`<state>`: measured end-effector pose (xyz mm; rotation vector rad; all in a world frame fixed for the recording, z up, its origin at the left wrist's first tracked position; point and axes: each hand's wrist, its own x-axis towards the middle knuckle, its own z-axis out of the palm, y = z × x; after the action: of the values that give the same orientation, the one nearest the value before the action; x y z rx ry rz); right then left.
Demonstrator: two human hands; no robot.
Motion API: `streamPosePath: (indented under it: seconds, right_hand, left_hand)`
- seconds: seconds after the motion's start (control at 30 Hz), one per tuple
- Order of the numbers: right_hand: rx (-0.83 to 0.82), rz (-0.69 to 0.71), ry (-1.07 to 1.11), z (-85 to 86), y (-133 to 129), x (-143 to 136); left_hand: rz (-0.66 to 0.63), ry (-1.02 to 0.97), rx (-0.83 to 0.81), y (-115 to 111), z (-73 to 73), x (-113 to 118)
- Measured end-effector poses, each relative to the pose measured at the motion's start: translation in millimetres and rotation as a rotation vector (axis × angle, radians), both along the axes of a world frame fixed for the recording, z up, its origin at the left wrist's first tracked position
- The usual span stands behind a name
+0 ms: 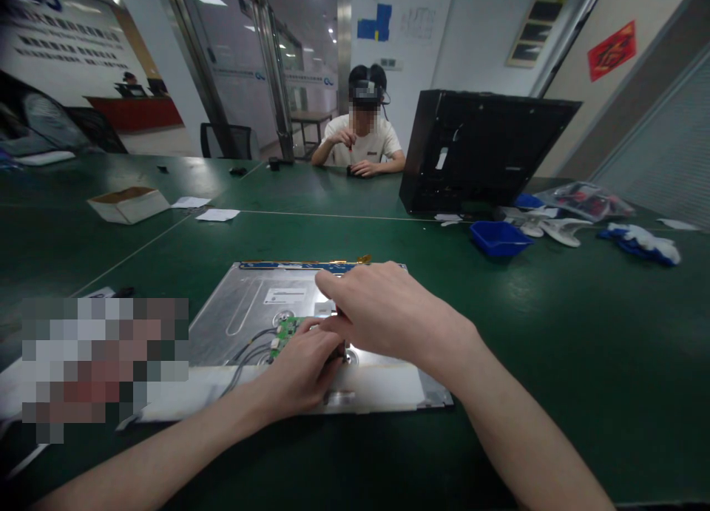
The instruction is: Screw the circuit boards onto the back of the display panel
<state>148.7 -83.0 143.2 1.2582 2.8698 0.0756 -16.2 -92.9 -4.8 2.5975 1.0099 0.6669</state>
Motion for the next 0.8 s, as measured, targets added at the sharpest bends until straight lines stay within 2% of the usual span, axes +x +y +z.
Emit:
streamPosePath:
  seconds: [0.23, 0.5, 0.8]
  right_hand:
    - [-0.037, 0.094, 0.051, 1.9, -5.9, 3.0]
    - [0.038, -0.051, -0.025, -2.4, -1.3, -3.3]
    - [-0.048, 0.083, 0.051, 1.2, -6.3, 3.5]
  left_hand:
    - [-0.017, 0.013, -0.003, 1.1, -0.1, -0.7]
    - [-0.003, 0.004, 0.006, 1.1, -1.9, 0.1]
    - [-0.014, 0.005, 0.003, 0.6, -1.3, -0.6]
